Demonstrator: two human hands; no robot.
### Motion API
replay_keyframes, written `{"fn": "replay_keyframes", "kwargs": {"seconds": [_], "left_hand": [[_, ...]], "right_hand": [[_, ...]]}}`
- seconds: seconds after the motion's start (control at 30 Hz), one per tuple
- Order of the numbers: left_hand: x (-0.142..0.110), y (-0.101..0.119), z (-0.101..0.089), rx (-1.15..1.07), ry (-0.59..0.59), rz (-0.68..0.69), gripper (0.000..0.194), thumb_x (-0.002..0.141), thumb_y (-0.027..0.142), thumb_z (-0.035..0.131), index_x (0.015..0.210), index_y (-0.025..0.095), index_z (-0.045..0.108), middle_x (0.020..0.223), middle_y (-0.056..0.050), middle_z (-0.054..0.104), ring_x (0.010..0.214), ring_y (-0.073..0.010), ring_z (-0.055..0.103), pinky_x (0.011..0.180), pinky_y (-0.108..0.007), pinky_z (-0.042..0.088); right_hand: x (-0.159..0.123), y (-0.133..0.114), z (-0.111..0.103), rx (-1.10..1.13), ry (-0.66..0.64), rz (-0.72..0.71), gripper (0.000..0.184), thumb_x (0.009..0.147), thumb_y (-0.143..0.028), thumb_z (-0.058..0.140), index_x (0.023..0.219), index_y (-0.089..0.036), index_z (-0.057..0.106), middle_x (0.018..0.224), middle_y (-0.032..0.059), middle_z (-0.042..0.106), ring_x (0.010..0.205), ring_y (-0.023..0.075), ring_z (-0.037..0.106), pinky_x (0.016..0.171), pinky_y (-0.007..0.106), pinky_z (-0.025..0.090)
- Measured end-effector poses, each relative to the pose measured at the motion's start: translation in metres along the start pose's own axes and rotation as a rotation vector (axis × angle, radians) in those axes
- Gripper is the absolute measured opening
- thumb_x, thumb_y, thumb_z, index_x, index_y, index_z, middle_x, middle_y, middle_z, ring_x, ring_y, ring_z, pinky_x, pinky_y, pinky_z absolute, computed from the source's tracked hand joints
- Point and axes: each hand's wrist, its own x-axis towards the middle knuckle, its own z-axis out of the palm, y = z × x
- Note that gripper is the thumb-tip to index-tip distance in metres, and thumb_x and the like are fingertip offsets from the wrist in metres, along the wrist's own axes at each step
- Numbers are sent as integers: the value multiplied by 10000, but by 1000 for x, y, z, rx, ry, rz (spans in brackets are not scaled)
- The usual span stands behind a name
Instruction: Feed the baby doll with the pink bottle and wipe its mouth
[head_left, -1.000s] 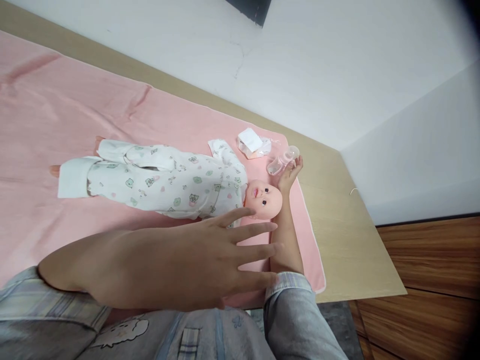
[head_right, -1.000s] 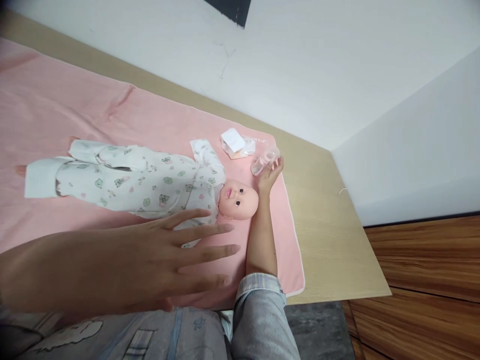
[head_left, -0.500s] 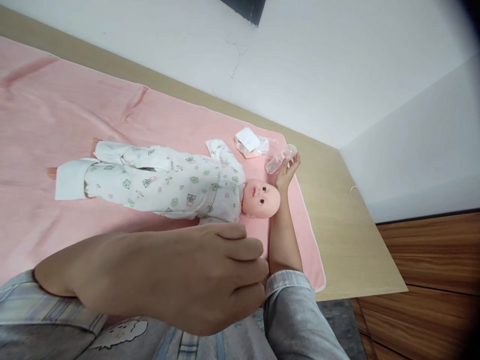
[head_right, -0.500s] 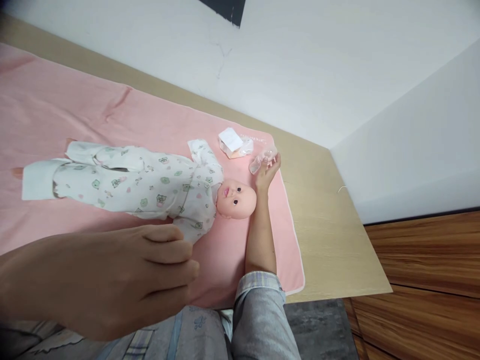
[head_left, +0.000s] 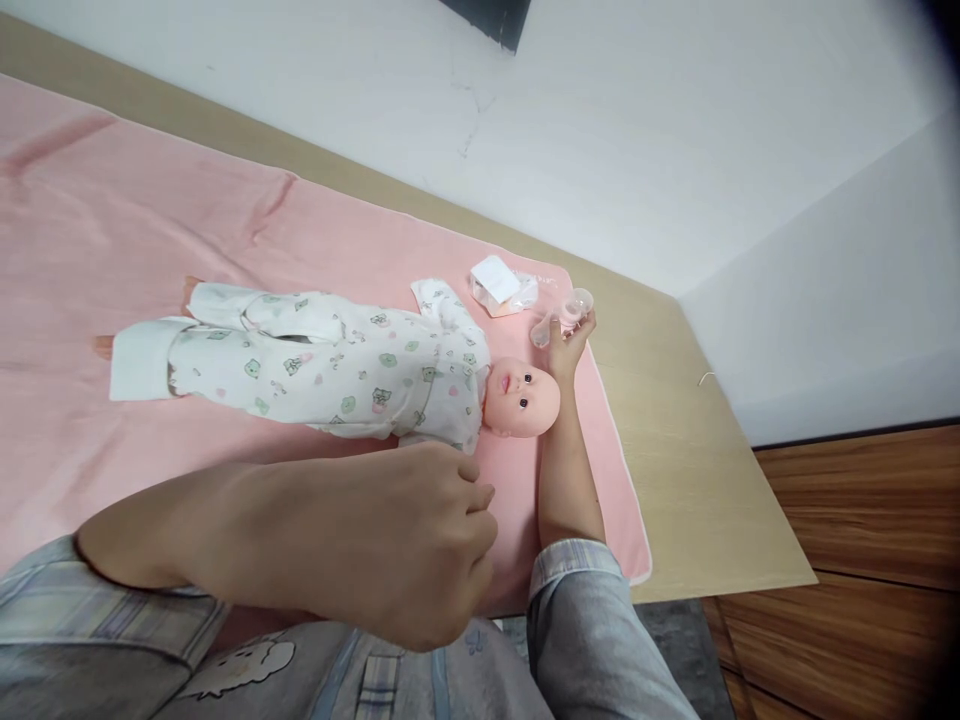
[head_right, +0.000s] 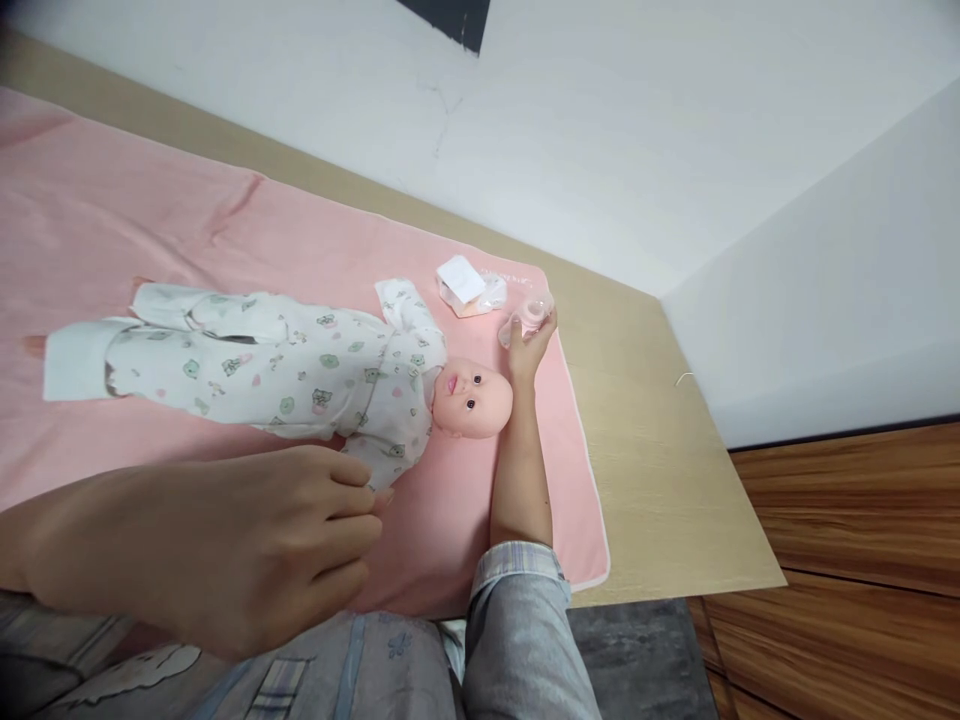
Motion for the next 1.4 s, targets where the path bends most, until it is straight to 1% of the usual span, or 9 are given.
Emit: {"fn": "replay_keyframes", "kwargs": {"seconds": [0.17, 0.3, 0.5, 0.63, 0.8, 0.93, 1.07, 1.2, 1.4], "left_hand": [[2, 0, 3, 41, -34, -36, 242, 755, 34, 661, 627, 198, 536, 576, 5, 445, 551, -173, 401, 571, -344, 433], [8, -4, 7, 69, -3, -117, 204, 820, 62, 648, 692, 189, 552, 673, -8, 520, 624, -182, 476, 617, -340, 449], [8, -22, 11, 181, 35, -253, 207, 916, 26, 549, 775, 166, 609, 890, -62, 642, 863, -214, 579, 849, -367, 482], [2, -52, 12, 210, 117, -374, 144, 968, 136, 544, 907, 161, 673, 1053, -96, 673, 938, -234, 611, 841, -377, 472], [-4, -85, 21, 284, 217, -671, 173, 956, 177, 535, 1048, 164, 681, 1185, -123, 659, 1033, -290, 620, 859, -410, 472], [-4, -93, 27, 334, 284, -824, 313, 980, 241, 496, 1255, 139, 605, 1289, -164, 615, 1141, -341, 587, 910, -457, 456], [-3, -95, 31, 297, 337, -867, 490, 998, 389, 475, 1409, 124, 480, 1348, -174, 583, 1197, -352, 563, 958, -451, 434], [-2, -95, 32, 212, 422, -892, 589, 980, 480, 486, 1453, 134, 423, 1331, -160, 598, 1184, -345, 572, 982, -450, 421], [0, -96, 34, 137, 558, -981, 528, 911, 421, 560, 1342, 122, 498, 1257, -157, 642, 1126, -334, 618, 977, -446, 448]], "right_hand": [[3, 5, 0, 31, 11, 36, 775, 829, -360, 606, 1477, -124, 252, 1441, 203, 458, 1330, 222, 501, 1103, 427, 414], [5, 5, -1, 8, 34, 89, 728, 789, -324, 641, 1427, -146, 340, 1392, 174, 517, 1219, 209, 573, 1032, 389, 469], [5, -8, -6, 11, 73, 87, 670, 788, -339, 643, 1383, -135, 411, 1340, 161, 557, 1161, 209, 594, 987, 368, 490], [9, -38, -15, 55, 67, 51, 660, 796, -354, 641, 1380, -164, 401, 1371, 152, 533, 1191, 206, 584, 1000, 372, 493], [5, -94, -21, 164, -25, -26, 635, 815, -377, 655, 1376, -217, 403, 1414, 132, 496, 1244, 217, 568, 1014, 403, 501], [-13, -137, -18, 246, -151, -126, 666, 845, -419, 649, 1436, -295, 367, 1425, 96, 481, 1301, 223, 532, 1048, 441, 497], [-42, -171, -7, 425, -236, -136, 712, 835, -456, 685, 1452, -336, 350, 1407, 68, 486, 1325, 220, 514, 1089, 451, 493], [-69, -190, 7, 506, -244, -121, 673, 851, -452, 675, 1438, -336, 367, 1401, 63, 477, 1349, 210, 495, 1139, 452, 461], [-86, -196, 17, 572, -252, -85, 638, 841, -446, 685, 1396, -320, 396, 1359, 59, 505, 1339, 213, 505, 1134, 451, 468]]}}
